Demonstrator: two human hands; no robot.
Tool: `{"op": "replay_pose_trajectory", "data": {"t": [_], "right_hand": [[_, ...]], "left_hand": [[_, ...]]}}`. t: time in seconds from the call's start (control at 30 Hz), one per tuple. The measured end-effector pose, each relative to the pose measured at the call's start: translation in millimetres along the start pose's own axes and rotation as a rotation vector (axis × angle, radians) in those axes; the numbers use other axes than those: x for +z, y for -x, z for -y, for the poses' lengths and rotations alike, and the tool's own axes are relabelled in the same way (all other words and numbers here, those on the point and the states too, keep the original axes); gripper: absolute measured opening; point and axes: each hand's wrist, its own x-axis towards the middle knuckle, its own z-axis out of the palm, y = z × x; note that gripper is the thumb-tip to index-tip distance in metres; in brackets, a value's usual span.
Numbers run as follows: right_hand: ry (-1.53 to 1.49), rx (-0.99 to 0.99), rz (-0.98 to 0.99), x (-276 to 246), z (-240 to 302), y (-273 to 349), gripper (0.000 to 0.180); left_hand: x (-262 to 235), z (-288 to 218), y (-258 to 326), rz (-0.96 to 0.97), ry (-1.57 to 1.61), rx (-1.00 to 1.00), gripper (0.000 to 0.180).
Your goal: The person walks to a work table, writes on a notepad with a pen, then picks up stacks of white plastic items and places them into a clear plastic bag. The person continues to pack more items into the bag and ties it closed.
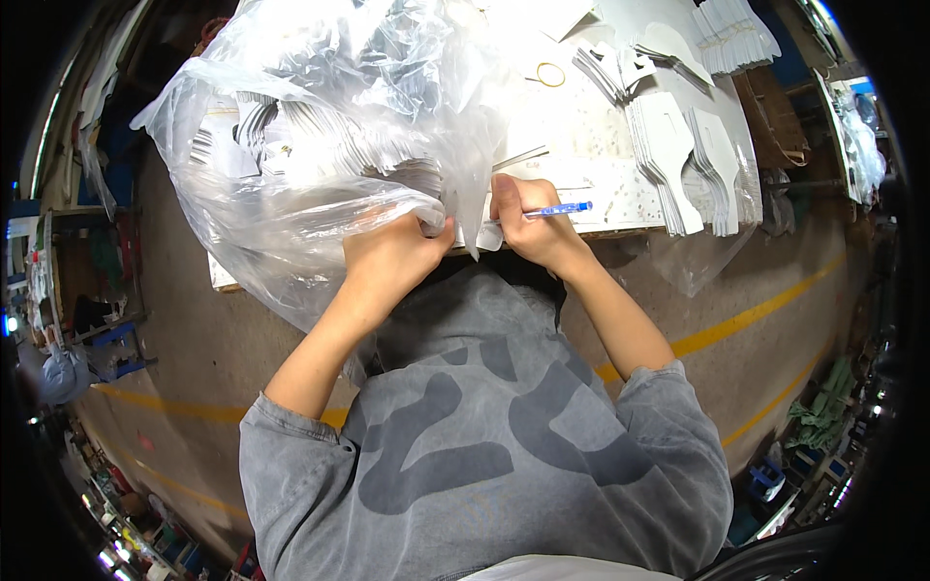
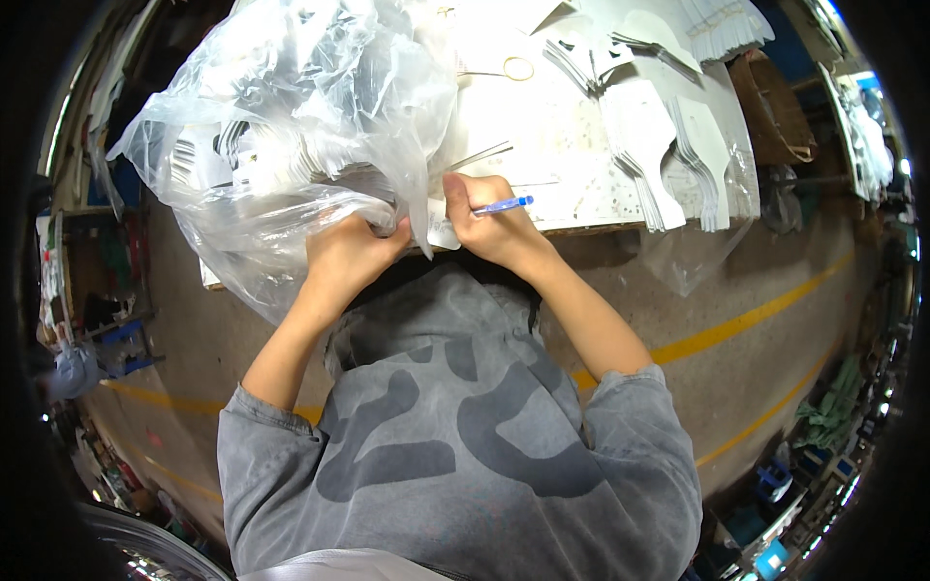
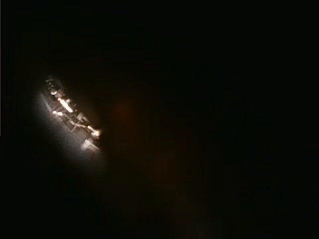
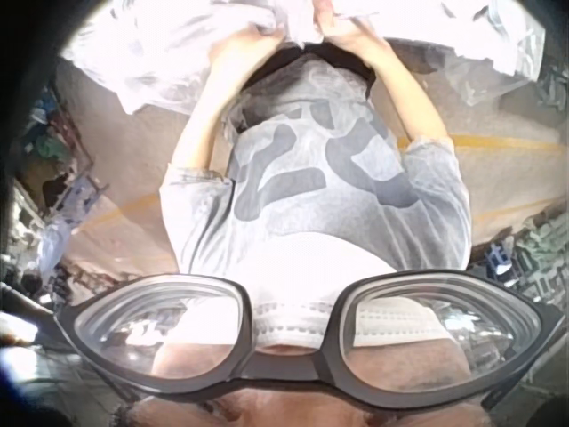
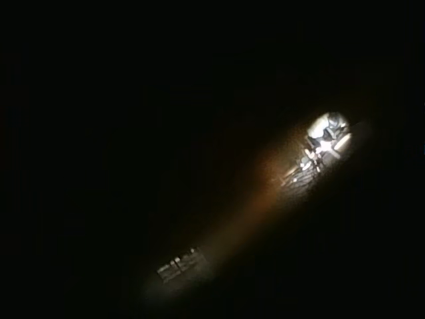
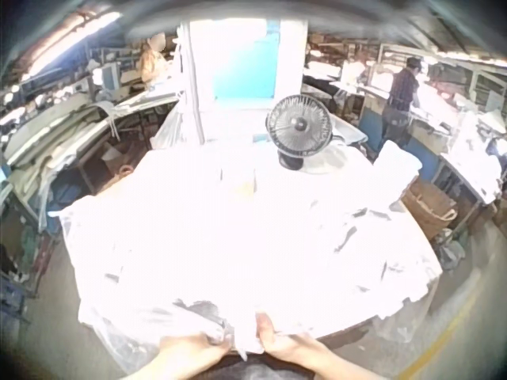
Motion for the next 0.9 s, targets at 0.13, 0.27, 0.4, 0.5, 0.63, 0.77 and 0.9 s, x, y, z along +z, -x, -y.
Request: {"op": "replay_pose_trajectory", "data": {"t": [0.13,0.27,0.4,0.5,0.63,0.77,0.9], "right_hand": [[0.023,-0.015,-0.008,5.7,-0.6,-2.5,0.04],[0.039,-0.008,0.039,3.2,-1.0,-2.5,0.031],[-0.297,0.051,0.105,-8.0,-14.9,-1.6,0.013],[-0.571,0.253,0.122,-18.8,-16.4,0.2,0.028],[-0.443,0.234,-0.072,-12.3,2.8,-7.5,0.052],[-0.448,0.283,0.001,-16.3,-3.3,-6.9,0.058],[-0.365,0.231,-0.033,-9.8,-2.5,-5.9,0.044]], "left_hand": [[6.6,6.0,-2.1,-0.041,0.034,0.042,0.049],[4.0,4.2,-1.8,-0.001,0.023,0.021,0.05],[2.3,2.3,-2.0,0.023,0.01,-0.002,0.051],[6.8,7.4,-4.2,0.018,0.017,0.004,0.051],[5.8,6.0,-3.1,-0.004,0.032,0.015,0.05],[4.3,5.8,-2.3,-0.024,0.018,0.051,0.049],[8.2,8.0,-3.3,-0.004,0.02,0.022,0.049]]}}
